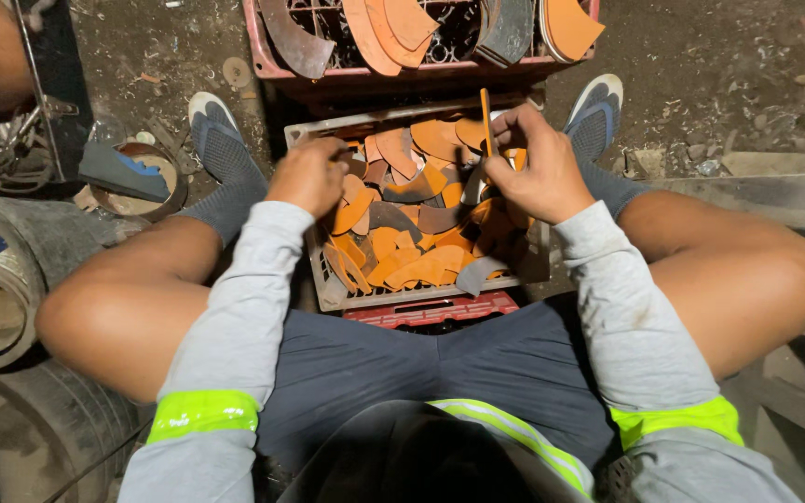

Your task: The person sits on the ground and sorts orange and white curved rubber pieces from a lower crate into an upper crate. They pick up pieces one at a time, inspect them, and transfer them between the two stacked crates.

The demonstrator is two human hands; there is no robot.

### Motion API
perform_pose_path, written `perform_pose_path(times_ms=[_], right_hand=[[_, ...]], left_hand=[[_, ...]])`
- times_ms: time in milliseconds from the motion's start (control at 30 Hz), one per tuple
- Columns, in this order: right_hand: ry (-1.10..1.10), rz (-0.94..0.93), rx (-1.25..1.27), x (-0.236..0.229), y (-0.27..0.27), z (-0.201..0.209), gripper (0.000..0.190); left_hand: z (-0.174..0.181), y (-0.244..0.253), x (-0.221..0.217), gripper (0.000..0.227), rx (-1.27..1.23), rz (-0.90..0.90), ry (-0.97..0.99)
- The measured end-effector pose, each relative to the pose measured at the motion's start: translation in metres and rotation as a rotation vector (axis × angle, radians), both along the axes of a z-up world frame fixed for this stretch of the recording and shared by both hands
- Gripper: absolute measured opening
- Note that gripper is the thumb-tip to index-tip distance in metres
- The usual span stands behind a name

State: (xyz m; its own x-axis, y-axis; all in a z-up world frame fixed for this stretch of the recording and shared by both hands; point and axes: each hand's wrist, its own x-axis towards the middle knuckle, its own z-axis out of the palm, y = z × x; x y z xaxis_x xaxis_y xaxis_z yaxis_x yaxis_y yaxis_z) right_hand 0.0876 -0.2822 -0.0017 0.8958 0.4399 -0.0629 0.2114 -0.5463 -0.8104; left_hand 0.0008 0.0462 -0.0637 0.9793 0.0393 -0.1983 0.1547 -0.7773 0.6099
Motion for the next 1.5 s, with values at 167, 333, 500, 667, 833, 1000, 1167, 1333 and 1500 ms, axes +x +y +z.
perform_pose_path(times_ms=[167, 333, 500, 667, 833, 1000, 1167, 1333, 1500], right_hand=[[0.064, 0.059, 0.041, -0.002, -0.002, 0.013, 0.029], [0.510, 0.141, 0.344, 0.005, 0.001, 0.011, 0.031], [0.728, 0.116, 0.685, 0.002, 0.000, 0.017, 0.039], [0.754, 0.018, 0.649, 0.001, 0.000, 0.003, 0.032], [0.150, 0.055, -0.021, 0.002, -0.010, -0.018, 0.019], [-0.292, 0.089, -0.416, -0.014, -0.001, -0.035, 0.033], [-0.177, 0.386, -0.434, -0.057, 0.040, -0.053, 0.042], [-0.316, 0.567, -0.507, -0.074, 0.055, -0.070, 0.036], [-0.304, 0.488, -0.413, -0.066, 0.070, -0.080, 0.028]], left_hand=[[-0.052, -0.029, -0.009, 0.038, 0.075, -0.083, -0.120], [-0.073, -0.016, -0.009, 0.029, 0.186, -0.117, 0.101], [-0.081, -0.016, -0.012, 0.046, 0.323, -0.218, 0.136], [-0.077, -0.016, -0.012, 0.050, 0.372, -0.296, 0.074], [-0.037, -0.021, 0.002, 0.019, 0.130, -0.204, 0.095], [0.016, -0.021, 0.020, 0.019, -0.357, 0.152, 0.399], [0.056, -0.015, 0.021, 0.021, -1.215, 0.188, 0.149], [0.095, 0.018, 0.016, 0.021, -1.259, 0.189, 0.015], [0.119, 0.038, 0.001, 0.040, -1.014, 0.219, -0.088]])
